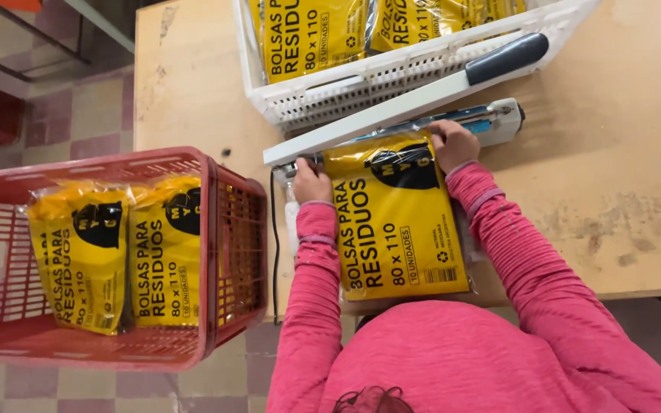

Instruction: Sealing yellow plastic bags using a manual heat sealer and organizing them into a crate.

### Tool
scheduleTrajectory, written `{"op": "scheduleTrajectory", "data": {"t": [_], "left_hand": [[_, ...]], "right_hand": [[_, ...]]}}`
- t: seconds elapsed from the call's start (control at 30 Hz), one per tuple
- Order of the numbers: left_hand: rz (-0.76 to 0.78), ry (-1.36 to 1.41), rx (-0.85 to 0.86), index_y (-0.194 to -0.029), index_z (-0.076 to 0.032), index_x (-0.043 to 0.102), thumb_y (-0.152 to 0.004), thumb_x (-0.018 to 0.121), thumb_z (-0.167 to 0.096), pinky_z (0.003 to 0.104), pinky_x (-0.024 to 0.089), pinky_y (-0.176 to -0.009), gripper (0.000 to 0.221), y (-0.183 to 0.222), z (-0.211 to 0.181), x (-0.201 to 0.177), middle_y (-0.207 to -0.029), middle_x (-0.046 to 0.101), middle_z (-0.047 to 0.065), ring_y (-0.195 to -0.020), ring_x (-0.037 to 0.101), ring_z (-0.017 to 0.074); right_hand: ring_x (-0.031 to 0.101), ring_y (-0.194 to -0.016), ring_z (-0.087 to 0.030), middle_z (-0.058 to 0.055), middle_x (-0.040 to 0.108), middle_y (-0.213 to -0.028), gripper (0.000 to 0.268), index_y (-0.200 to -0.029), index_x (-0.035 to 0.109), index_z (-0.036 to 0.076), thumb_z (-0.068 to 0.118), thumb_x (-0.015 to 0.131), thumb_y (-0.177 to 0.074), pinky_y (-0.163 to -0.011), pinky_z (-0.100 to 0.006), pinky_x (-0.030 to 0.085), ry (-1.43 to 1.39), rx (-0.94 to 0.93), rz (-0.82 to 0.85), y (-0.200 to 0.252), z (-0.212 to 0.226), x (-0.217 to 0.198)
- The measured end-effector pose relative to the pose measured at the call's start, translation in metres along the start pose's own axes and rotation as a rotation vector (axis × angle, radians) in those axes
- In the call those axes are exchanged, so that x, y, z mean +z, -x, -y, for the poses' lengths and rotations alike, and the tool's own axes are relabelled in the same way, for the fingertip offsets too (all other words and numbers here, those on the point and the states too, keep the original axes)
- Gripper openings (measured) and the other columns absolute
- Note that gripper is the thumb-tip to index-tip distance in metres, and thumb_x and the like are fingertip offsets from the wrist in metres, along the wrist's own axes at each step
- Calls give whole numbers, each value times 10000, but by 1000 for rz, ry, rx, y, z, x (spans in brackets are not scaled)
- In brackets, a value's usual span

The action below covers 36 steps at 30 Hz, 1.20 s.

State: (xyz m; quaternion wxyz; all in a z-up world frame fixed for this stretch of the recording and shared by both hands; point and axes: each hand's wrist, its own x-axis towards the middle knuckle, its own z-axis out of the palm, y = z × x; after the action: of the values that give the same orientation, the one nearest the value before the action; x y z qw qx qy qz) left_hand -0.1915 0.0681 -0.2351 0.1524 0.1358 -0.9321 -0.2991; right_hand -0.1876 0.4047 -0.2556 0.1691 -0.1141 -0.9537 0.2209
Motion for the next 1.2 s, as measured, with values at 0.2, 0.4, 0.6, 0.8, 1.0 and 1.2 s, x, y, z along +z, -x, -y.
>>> {"op": "scheduleTrajectory", "data": {"t": [0.2,0.4,0.6,0.8,1.0,1.2], "left_hand": [[-53,-37,46,-875,-225,480,-883,684,-291,485,556,-763,215,-3,-2,3,-763,666,70,-784,712,351],[-60,-30,61,-879,-215,474,-884,681,-284,482,561,-760,218,2,-2,0,-764,653,60,-785,709,343],[-104,-58,77,-896,-227,498,-862,698,-304,460,568,-739,217,0,4,13,-754,658,49,-763,714,321],[103,-64,-13,-1047,-89,502,-777,622,-77,581,505,-745,296,-4,-4,1,-853,688,199,-786,650,451],[-74,-16,60,-934,-194,521,-805,674,-206,507,563,-758,200,-1,-2,5,-802,679,94,-797,711,365],[-79,-5,45,-877,-235,493,-831,673,-273,440,566,-734,190,1,-6,1,-756,642,41,-777,710,311]], "right_hand": [[717,-856,-215,56,693,-958,152,-1086,687,395,413,635,-945,-777,-372,598,157,-122,-143,-2,-7,10],[721,-891,-165,65,693,-947,185,-1086,677,365,449,638,-926,-779,-314,590,225,-146,-181,-12,-30,23],[717,-749,-200,44,665,-723,53,-958,754,300,254,734,-976,-709,-298,564,-292,-301,-236,-2,67,-91],[682,-773,-227,-87,739,-867,104,-966,717,74,161,694,-1017,-679,-345,562,-73,-772,-358,-73,178,-164],[707,-1054,-432,-241,752,-1059,581,-1066,682,38,560,426,-1042,-896,-546,510,277,-271,448,-93,163,-116],[685,-1110,-443,-224,767,-1104,697,-1129,734,72,643,351,-1015,-938,-566,513,195,-87,591,-86,120,-70]]}}
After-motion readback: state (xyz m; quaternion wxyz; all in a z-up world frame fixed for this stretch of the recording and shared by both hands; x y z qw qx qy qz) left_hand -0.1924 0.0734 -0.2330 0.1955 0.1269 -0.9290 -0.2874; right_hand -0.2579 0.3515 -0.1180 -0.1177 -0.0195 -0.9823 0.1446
